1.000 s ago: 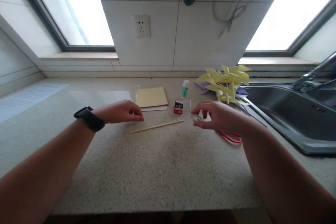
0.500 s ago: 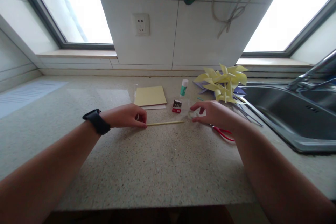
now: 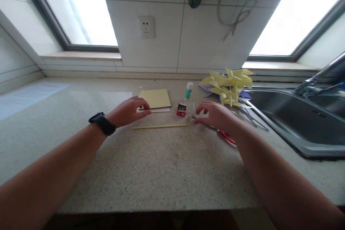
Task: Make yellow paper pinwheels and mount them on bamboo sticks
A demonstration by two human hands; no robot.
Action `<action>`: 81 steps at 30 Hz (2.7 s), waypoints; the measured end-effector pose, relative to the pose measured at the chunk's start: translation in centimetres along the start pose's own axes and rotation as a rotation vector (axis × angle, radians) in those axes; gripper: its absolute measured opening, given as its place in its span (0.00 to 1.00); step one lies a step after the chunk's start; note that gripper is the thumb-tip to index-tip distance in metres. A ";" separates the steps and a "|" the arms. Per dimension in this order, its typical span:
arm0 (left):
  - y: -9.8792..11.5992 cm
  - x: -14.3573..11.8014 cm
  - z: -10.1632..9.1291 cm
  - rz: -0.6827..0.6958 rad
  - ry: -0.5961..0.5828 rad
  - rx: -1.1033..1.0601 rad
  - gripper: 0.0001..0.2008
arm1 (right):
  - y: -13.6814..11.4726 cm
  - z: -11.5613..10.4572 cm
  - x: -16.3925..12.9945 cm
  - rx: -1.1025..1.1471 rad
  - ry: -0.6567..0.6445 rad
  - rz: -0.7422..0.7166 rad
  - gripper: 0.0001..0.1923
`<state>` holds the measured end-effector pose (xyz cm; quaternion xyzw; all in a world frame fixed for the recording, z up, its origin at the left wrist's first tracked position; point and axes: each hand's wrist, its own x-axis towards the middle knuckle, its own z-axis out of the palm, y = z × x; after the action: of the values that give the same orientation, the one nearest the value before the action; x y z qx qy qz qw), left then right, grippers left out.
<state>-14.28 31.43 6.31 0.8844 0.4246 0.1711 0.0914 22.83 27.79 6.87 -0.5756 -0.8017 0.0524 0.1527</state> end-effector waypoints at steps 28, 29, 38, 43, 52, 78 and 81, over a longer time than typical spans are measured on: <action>-4.3 -0.3 1.9 -0.012 0.191 0.174 0.23 | -0.3 0.0 -0.4 0.118 0.230 -0.100 0.18; -4.2 -0.3 1.9 -0.018 0.207 0.185 0.23 | -0.5 0.0 -0.5 0.130 0.252 -0.115 0.17; -3.1 0.1 2.1 0.118 0.156 0.250 0.17 | -2.2 0.2 -0.7 0.154 0.262 -0.229 0.16; -3.2 0.4 2.4 0.121 0.153 0.234 0.15 | -2.2 0.5 -0.7 0.144 0.240 -0.242 0.15; -3.6 0.6 2.0 0.023 0.158 0.153 0.17 | -2.1 0.8 -0.7 0.129 0.166 -0.264 0.16; -2.7 0.5 2.0 -0.065 0.245 0.205 0.19 | -2.3 0.6 -0.7 0.121 0.109 -0.276 0.14; -2.6 0.6 2.0 -0.060 0.247 0.196 0.21 | -2.3 0.7 -0.7 0.092 0.099 -0.271 0.14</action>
<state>-15.03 33.45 3.76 0.8482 0.4733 0.2337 -0.0432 20.76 26.41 6.69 -0.4563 -0.8602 0.0394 0.2240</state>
